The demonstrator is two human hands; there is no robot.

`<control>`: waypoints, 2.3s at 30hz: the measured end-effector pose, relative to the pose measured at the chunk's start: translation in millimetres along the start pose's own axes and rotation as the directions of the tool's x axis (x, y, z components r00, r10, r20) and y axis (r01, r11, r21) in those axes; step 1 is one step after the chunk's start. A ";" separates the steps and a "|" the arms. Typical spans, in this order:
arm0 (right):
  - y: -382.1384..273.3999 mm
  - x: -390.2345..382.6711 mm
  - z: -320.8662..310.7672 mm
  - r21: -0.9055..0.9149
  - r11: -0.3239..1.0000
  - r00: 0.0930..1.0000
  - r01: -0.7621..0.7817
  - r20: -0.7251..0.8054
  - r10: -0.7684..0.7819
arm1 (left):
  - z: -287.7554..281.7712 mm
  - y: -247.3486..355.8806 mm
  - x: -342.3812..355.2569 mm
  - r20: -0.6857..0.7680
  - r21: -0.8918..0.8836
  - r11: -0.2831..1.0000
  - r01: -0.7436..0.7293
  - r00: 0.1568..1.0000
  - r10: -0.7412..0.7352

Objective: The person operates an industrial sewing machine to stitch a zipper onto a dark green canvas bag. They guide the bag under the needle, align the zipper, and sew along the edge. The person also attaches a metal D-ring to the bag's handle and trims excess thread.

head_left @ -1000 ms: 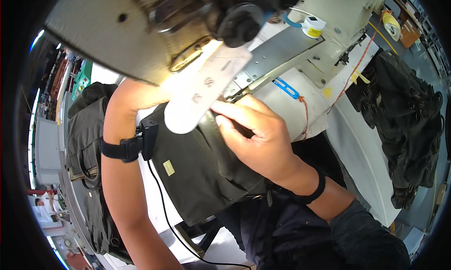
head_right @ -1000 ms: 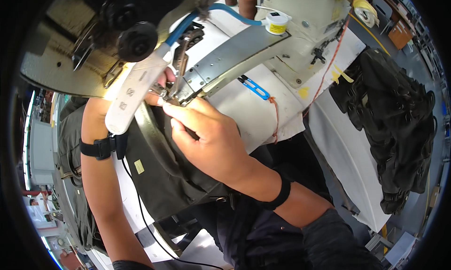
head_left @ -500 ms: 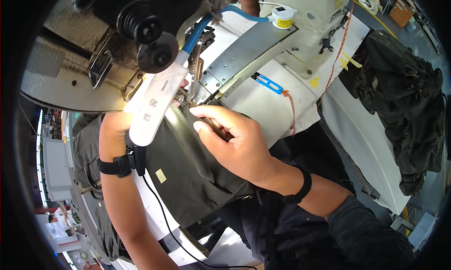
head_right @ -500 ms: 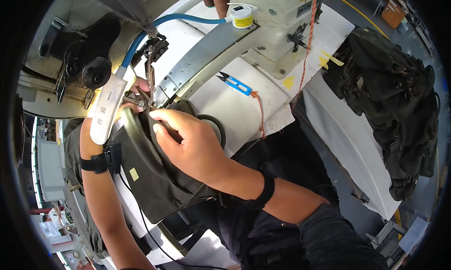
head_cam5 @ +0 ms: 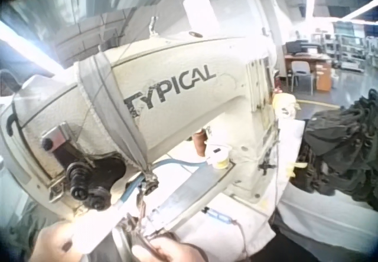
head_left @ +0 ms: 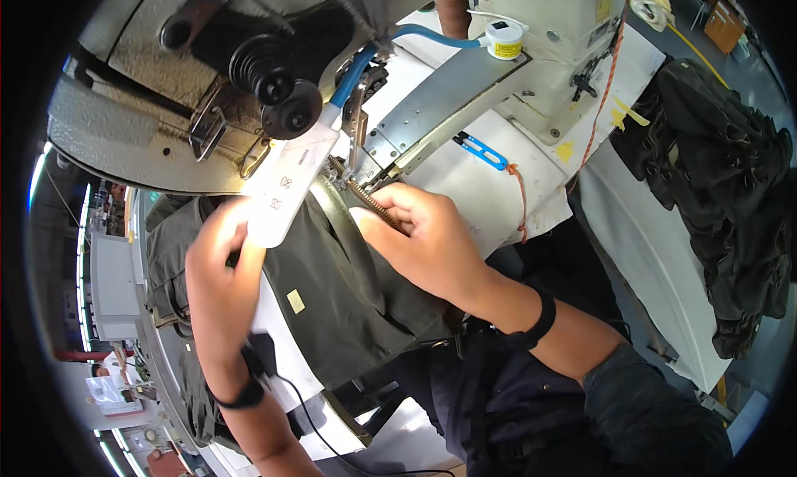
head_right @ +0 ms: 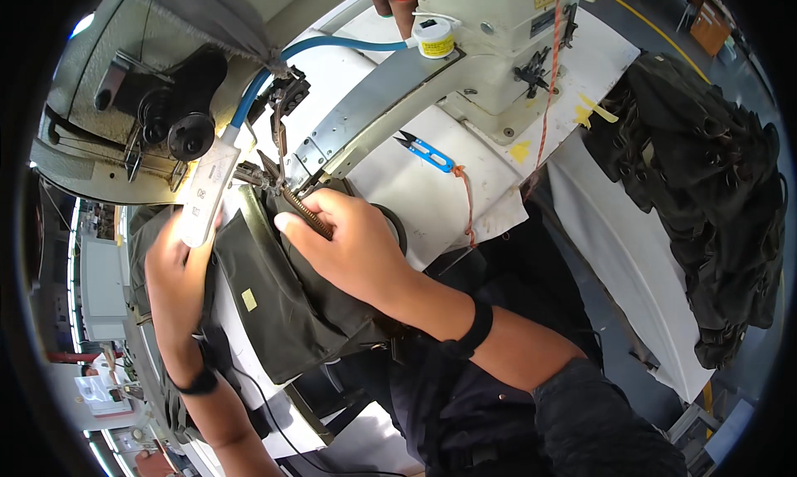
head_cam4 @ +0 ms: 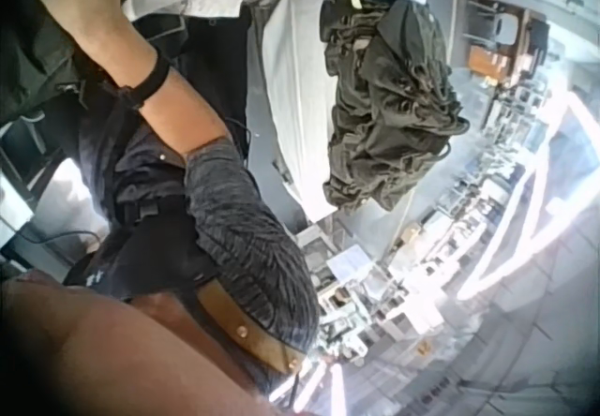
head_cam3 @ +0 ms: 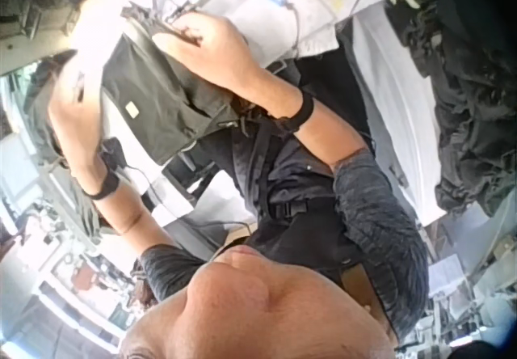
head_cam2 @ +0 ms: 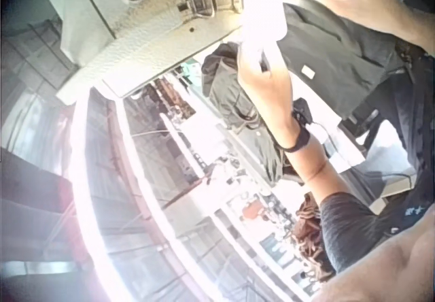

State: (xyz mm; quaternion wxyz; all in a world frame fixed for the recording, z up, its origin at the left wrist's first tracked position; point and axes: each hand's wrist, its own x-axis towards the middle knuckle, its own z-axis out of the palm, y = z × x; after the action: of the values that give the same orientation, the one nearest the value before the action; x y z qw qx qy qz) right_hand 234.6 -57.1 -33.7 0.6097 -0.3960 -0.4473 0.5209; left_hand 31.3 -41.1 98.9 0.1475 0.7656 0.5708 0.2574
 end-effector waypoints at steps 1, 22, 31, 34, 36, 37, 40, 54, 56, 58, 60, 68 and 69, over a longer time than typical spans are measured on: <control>-4.9 5.1 0.3 -0.051 0.999 0.999 0.006 0.044 -0.004 | -10.0 25.2 -20.7 -0.025 0.194 0.980 -0.038 0.999 0.043; 27.7 3.1 -5.8 0.194 0.981 0.987 0.030 0.146 -0.059 | 64.7 70.1 -93.5 0.030 0.591 0.787 -0.175 0.980 0.195; 24.0 -8.6 -11.3 0.287 0.957 0.986 -0.049 0.166 0.000 | 98.0 61.5 -72.2 -0.088 0.668 0.734 -0.125 0.966 0.244; 26.8 -9.3 -12.6 0.221 0.975 0.989 -0.009 0.147 -0.024 | 98.3 63.0 -69.1 -0.077 0.664 0.738 -0.116 0.972 0.221; 23.2 -10.4 -14.6 0.119 0.991 0.988 0.061 0.132 -0.077 | 97.0 65.0 -68.0 -0.067 0.660 0.744 -0.103 0.978 0.195; 19.9 -12.7 -16.7 0.063 0.994 0.987 0.092 0.125 -0.099 | 97.5 65.5 -67.8 -0.075 0.652 0.752 -0.097 0.979 0.191; 19.5 -13.6 -18.8 -0.007 0.981 0.974 0.194 0.119 -0.192 | 97.6 64.9 -67.2 -0.099 0.630 0.773 -0.075 0.980 0.175; 12.0 -19.4 -17.3 0.192 0.981 0.983 -0.003 0.183 -0.032 | 96.3 69.1 -67.0 -0.130 0.613 0.788 -0.064 0.975 0.180; 7.9 -19.9 -16.2 0.203 0.979 0.984 -0.015 0.177 -0.022 | 97.6 68.5 -66.5 -0.132 0.609 0.790 -0.064 0.975 0.181; 7.5 -19.5 -15.6 0.224 0.974 0.985 -0.027 0.172 -0.012 | 98.0 67.2 -66.1 -0.133 0.622 0.779 -0.078 0.970 0.204; 13.1 -19.3 -19.2 0.212 0.977 0.982 -0.031 0.187 -0.009 | 97.9 64.5 -65.7 -0.128 0.618 0.781 -0.089 0.969 0.212; 7.6 -10.7 -16.1 0.246 0.967 0.979 -0.064 0.204 0.012 | 94.7 60.8 -60.4 -0.122 0.629 0.773 -0.088 0.970 0.210; 6.8 -10.5 -15.9 0.246 0.967 0.979 -0.060 0.202 0.009 | 94.5 60.9 -60.1 -0.118 0.629 0.772 -0.090 0.971 0.209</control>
State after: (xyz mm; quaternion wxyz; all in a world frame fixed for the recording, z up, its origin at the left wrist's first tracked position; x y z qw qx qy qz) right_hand 247.4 -66.9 -46.1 0.5979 -0.2692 -0.4295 0.6209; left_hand 120.1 -110.3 39.2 -0.1854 0.7878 0.5716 0.1355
